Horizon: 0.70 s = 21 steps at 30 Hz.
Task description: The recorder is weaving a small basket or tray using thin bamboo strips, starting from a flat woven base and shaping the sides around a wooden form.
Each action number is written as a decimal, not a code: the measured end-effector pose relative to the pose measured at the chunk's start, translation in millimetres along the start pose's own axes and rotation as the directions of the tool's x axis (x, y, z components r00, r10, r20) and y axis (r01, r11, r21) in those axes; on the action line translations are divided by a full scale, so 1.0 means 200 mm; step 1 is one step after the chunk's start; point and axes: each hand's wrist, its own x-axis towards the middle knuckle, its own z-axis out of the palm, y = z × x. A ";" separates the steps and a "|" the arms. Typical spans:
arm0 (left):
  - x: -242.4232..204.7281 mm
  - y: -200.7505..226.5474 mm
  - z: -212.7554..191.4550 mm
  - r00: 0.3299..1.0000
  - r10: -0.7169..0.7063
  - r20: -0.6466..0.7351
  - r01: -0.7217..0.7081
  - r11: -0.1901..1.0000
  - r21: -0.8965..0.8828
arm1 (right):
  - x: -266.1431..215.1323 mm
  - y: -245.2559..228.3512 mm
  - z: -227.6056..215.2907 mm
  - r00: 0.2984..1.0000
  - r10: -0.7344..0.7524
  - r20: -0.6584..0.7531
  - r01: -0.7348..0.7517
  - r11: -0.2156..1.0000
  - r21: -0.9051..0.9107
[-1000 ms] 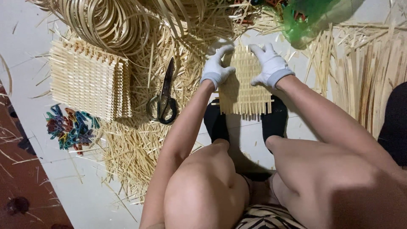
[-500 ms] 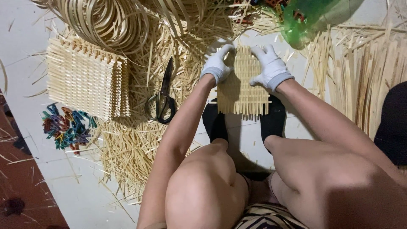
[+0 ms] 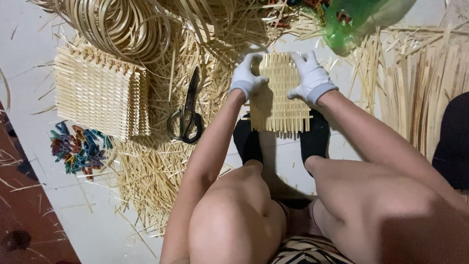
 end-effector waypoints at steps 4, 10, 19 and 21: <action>0.03 0.08 -0.05 0.965 -0.228 0.129 0.242 0.965 -0.101 | 0.00 0.00 0.00 0.999 0.016 0.037 -0.015 1.000 -0.010; 0.10 -0.08 0.03 0.953 -0.270 0.138 0.295 0.931 -0.217 | 0.01 0.02 0.00 0.999 -0.026 0.040 0.028 0.999 -0.038; -0.08 0.11 -0.03 0.989 -0.149 0.010 0.149 0.989 -0.016 | -0.04 -0.01 -0.02 0.999 -0.048 -0.017 0.049 0.998 0.041; -0.11 0.09 0.01 0.995 -0.057 -0.087 0.063 0.996 0.065 | -0.06 0.02 0.02 0.996 -0.084 -0.038 0.087 0.994 0.071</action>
